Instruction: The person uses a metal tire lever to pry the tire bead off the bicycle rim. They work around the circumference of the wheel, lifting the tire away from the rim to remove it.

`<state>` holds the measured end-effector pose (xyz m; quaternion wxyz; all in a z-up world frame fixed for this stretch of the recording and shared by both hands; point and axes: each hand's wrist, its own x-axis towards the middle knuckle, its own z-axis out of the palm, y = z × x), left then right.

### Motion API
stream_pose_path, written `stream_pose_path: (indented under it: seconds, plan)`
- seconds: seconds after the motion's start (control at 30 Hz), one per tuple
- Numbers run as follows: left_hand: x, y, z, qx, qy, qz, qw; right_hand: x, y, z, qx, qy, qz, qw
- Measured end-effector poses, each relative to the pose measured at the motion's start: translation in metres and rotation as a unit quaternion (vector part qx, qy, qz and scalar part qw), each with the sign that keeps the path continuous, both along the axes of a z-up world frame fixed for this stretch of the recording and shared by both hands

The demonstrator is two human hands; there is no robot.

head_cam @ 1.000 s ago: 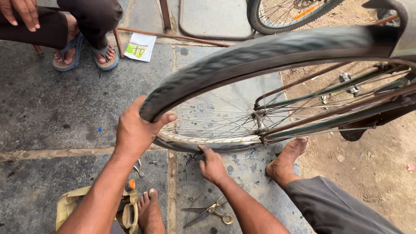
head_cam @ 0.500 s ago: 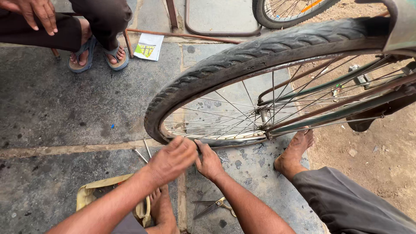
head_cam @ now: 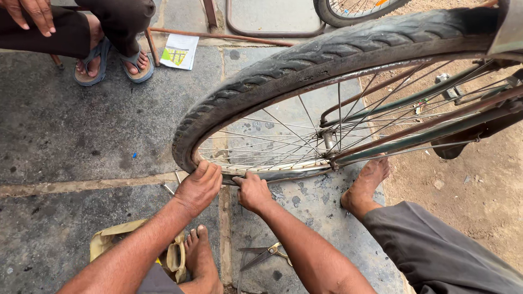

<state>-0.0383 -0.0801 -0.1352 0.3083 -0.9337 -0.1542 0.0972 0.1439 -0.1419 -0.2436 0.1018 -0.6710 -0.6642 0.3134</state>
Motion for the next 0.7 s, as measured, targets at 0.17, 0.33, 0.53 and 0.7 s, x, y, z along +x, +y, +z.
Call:
stream_pose_path:
  seconds: [0.17,0.33,0.53,0.7]
  plan:
    - [0.010,-0.008,-0.008,0.038,0.028,0.042,0.998,-0.017,0.009,0.008,0.113,0.076,0.027,0.990]
    - [-0.010,-0.016,0.027,-0.009,-0.137,-0.029,0.990,-0.028,0.019,0.032,0.109,0.186,0.038,0.976]
    - [-0.018,-0.031,0.093,-0.184,-0.554,0.180,0.792,-0.030,0.009,0.065,0.154,0.409,-0.118,0.892]
    - [-0.009,0.002,0.089,-0.467,-0.654,0.219,0.553,-0.038,-0.004,0.059,0.407,0.023,-0.035,0.913]
